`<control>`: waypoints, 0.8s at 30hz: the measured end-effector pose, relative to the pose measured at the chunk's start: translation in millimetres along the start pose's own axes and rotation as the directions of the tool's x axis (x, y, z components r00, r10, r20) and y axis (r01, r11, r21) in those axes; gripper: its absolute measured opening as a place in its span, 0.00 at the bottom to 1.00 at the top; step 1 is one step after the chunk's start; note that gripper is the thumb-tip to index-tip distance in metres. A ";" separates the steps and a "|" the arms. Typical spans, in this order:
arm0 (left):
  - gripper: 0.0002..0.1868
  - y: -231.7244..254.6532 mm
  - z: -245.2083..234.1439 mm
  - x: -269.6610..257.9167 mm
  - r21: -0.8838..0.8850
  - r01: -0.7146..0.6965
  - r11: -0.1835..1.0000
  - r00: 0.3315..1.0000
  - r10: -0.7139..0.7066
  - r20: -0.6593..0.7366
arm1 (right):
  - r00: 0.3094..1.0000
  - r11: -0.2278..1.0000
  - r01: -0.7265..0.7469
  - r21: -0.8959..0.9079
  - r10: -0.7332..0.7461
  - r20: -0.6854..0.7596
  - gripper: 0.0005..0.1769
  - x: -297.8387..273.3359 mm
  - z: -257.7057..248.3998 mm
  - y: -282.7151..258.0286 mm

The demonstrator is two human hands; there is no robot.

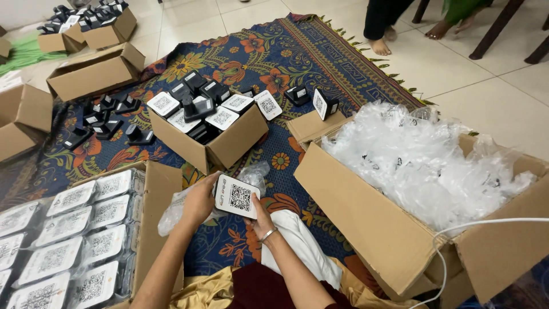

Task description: The person packs electronic items with QR codes into cardboard boxes while sitting on the floor.

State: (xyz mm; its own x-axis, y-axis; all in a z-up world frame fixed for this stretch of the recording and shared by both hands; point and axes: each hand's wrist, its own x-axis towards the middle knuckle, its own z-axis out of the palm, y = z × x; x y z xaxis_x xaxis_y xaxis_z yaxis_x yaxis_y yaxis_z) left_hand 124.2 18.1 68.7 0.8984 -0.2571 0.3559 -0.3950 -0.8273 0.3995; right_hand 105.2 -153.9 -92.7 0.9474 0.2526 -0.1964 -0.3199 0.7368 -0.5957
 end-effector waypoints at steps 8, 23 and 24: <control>0.36 24.3 -11.0 8.4 0.276 -0.041 0.960 0.987 -0.003 0.158 | 1.000 0.997 -0.021 -0.070 0.020 -0.011 0.26 -4.6 9.5 7.1; 0.29 57.5 17.2 27.0 0.470 -0.134 0.872 0.946 -0.029 0.324 | 0.978 0.994 0.102 0.030 -0.094 -0.187 0.27 -15.6 21.3 2.2; 0.29 55.1 23.6 30.7 0.493 -0.151 0.857 0.944 -0.023 0.330 | 0.975 0.995 0.099 0.008 -0.095 -0.203 0.27 -16.7 23.1 1.1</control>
State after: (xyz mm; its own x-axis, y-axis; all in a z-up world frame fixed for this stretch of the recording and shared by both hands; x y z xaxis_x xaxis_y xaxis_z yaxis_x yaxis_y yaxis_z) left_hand 134.6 -47.2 81.8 0.9204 -0.3881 0.0480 -0.3797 -0.9162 -0.1280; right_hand 88.8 -142.9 -72.1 0.9549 0.0491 -0.2928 -0.2251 0.7630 -0.6059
